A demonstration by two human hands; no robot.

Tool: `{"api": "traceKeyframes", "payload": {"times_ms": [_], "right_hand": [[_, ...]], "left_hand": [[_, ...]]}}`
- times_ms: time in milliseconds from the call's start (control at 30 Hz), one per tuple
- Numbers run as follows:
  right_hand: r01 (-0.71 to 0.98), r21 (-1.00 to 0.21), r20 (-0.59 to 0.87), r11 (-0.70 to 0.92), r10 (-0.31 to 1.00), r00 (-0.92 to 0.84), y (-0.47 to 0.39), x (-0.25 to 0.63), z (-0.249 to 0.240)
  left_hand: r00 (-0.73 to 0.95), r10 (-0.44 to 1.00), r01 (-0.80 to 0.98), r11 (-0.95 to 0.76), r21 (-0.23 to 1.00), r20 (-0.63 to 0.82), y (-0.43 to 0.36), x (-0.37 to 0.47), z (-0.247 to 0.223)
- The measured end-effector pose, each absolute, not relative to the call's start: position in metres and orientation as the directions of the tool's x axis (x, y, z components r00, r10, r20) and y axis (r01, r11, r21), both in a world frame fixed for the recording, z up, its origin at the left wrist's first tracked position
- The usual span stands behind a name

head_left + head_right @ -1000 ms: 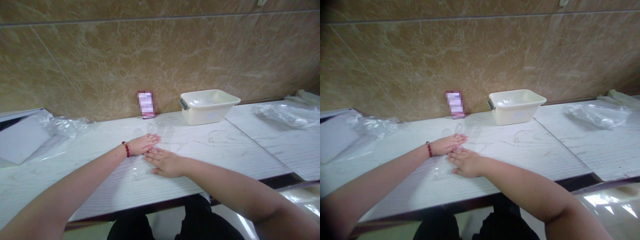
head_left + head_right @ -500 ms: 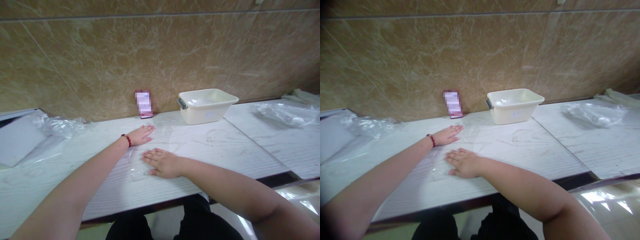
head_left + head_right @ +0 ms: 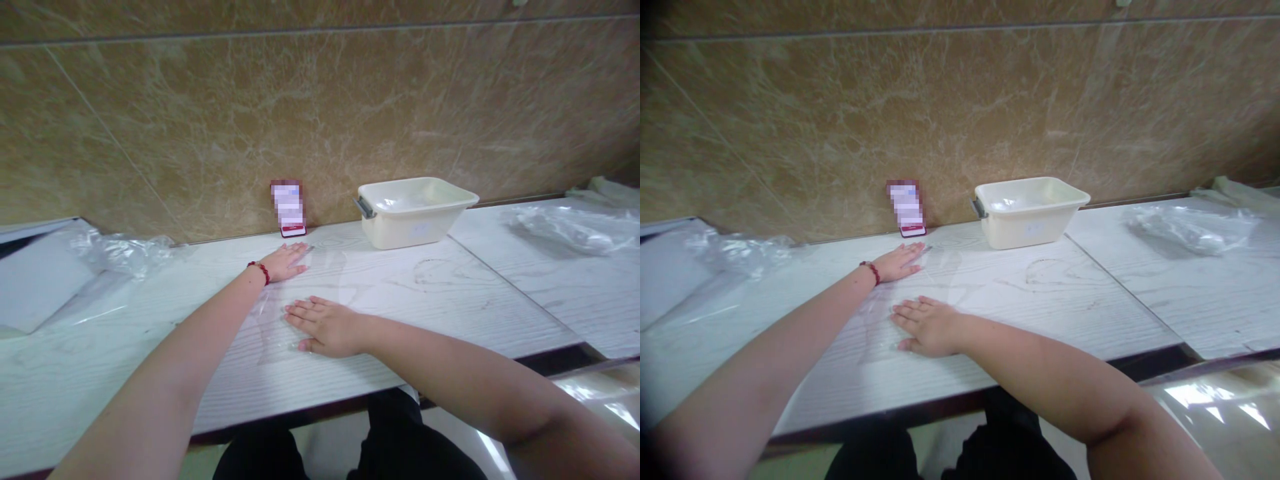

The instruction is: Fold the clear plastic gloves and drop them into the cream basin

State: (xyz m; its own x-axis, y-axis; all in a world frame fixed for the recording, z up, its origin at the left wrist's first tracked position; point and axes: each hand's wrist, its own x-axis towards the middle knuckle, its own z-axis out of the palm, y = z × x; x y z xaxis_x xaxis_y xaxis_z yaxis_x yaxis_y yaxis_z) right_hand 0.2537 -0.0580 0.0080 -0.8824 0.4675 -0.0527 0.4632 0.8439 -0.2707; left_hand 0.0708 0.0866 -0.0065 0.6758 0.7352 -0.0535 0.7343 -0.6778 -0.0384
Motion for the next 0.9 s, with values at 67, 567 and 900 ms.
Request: {"api": "traceKeyframes", "payload": {"times_ms": [67,567,900], "right_hand": [[0.466,-0.271,-0.059,0.843,0.468,-0.882,-0.058,0.254,0.008],[0.444,-0.266,-0.028,0.856,0.454,-0.891,-0.058,0.253,0.008],[0.461,-0.251,-0.059,0.851,0.462,-0.885,-0.057,0.252,0.008]], "left_hand": [[0.662,0.747,0.747,-0.664,-0.024,-0.058,0.087,0.073,-0.006],[0.74,0.672,0.664,-0.735,0.138,0.012,-0.017,0.054,0.038],[0.799,0.597,0.6,-0.799,0.036,-0.071,-0.027,0.052,-0.002]]}}
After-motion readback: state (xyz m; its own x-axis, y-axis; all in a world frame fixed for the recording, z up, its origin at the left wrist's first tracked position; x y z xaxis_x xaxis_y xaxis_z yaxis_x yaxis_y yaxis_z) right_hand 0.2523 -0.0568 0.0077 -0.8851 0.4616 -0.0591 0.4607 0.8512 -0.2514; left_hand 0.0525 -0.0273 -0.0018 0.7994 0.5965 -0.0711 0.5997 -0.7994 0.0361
